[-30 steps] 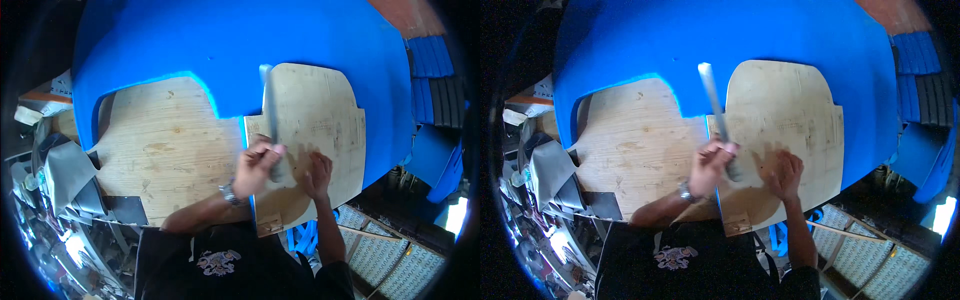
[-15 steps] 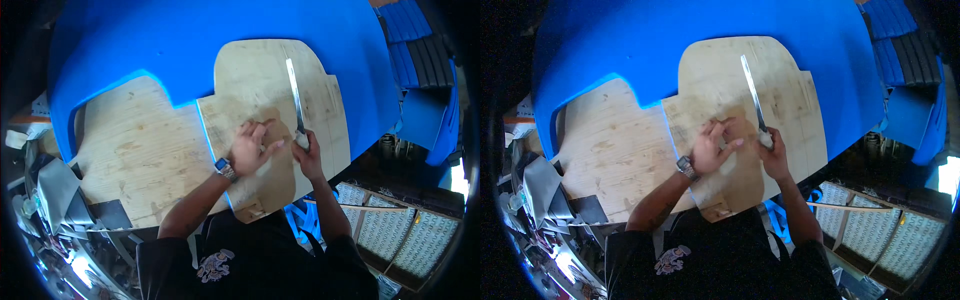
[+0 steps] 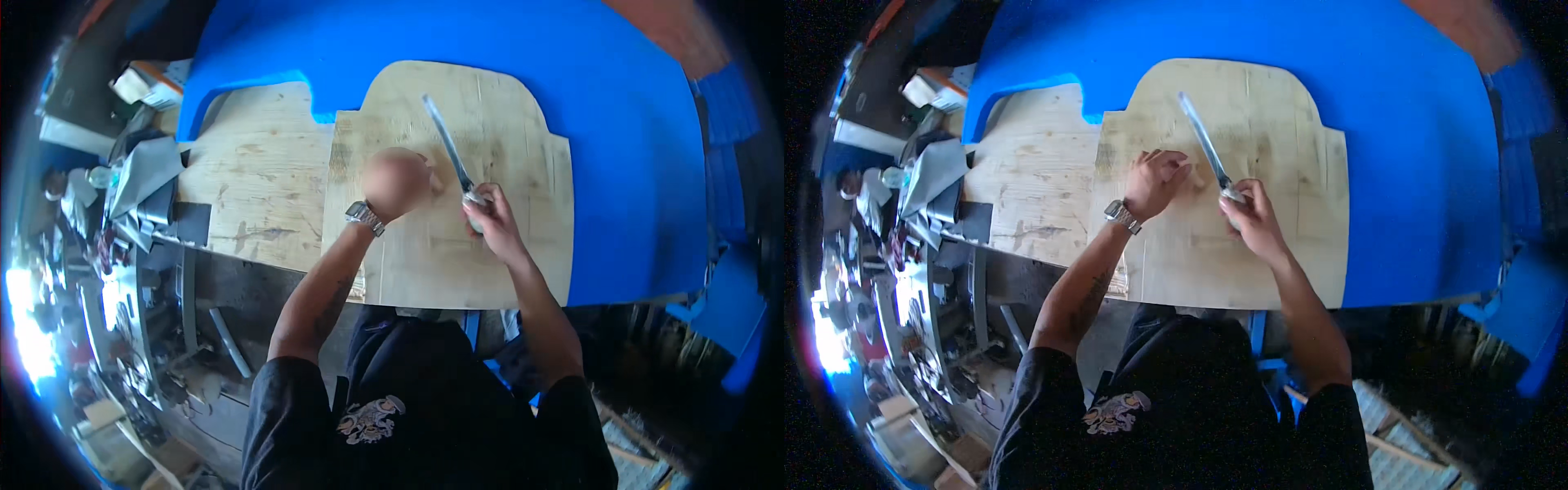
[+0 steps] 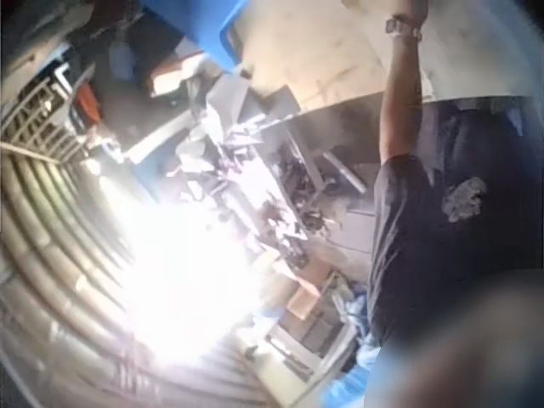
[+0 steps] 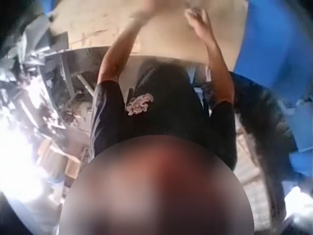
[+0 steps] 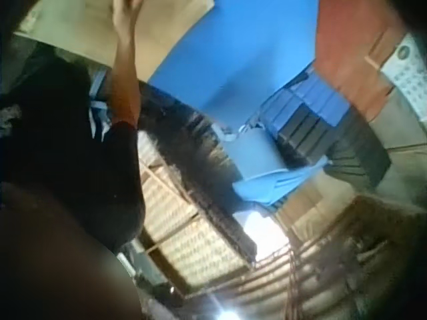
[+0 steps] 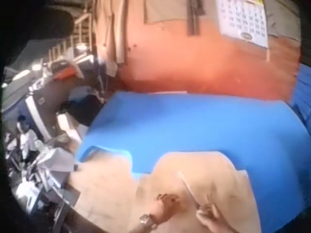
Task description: Cutting a piece of upholstery foam following a plywood template using a utility knife.
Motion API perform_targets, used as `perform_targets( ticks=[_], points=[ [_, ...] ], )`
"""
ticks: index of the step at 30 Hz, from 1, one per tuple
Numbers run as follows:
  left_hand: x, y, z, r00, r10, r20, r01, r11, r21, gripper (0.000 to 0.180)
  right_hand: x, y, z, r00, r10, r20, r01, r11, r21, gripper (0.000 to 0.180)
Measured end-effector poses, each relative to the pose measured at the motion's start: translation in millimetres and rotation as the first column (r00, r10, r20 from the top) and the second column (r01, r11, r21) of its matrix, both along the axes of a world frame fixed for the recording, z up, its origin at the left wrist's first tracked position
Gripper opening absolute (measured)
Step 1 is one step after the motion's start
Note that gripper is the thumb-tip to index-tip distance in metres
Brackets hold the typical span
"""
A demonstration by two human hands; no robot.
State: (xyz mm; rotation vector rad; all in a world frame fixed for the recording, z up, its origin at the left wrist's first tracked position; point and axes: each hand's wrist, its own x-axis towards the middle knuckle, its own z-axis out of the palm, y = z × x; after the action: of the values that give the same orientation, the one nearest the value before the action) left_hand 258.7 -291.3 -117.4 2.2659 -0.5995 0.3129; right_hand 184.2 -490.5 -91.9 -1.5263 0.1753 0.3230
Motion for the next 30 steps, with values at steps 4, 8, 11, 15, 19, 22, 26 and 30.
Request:
perform_targets(
  ticks=[4, 8, 11, 15, 19, 22, 26, 30],
  points=[
    [2, -40, 29, 0.953, 0.113, -0.280, -0.194, 0.940, -0.282, 0.021, 19, -62, 45, 0.969, 0.122, 0.213, -0.057, 0.956, -0.288, 0.022],
    [80, -35, 29, 0.925, 0.182, -0.334, -0.324, 0.838, -0.440, 0.020, 112, -63, 115, 0.899, 0.326, 0.293, -0.039, 0.725, -0.688, 0.025],
    [139, -2, 5, 0.900, 0.144, -0.411, -0.376, 0.731, -0.569, 0.023, 198, -17, 148, 0.742, 0.614, 0.267, -0.035, 0.434, -0.900, 0.025],
    [202, -4, -23, 0.842, -0.029, -0.539, -0.472, 0.445, -0.761, 0.023, 308, 38, 198, 0.616, 0.787, -0.008, -0.147, 0.104, -0.984, 0.026],
    [248, -4, -41, 0.820, -0.117, -0.560, -0.528, 0.222, -0.819, 0.020, 406, 91, 187, 0.449, 0.890, -0.079, -0.062, -0.058, -0.996, 0.026],
    [263, 7, -53, 0.777, -0.172, -0.606, -0.483, 0.456, -0.748, 0.015, 462, 140, 149, 0.236, 0.966, -0.102, -0.045, -0.094, -0.995, 0.025],
    [287, 20, -59, 0.887, 0.009, -0.462, -0.309, 0.754, -0.580, 0.009, 518, 185, 91, -0.073, 0.986, -0.152, -0.167, -0.162, -0.973, 0.025],
    [307, 21, -72, 0.896, 0.023, -0.444, -0.318, 0.731, -0.604, 0.009, 558, 210, 60, -0.240, 0.933, -0.270, -0.193, -0.318, -0.928, 0.025]
  ],
)
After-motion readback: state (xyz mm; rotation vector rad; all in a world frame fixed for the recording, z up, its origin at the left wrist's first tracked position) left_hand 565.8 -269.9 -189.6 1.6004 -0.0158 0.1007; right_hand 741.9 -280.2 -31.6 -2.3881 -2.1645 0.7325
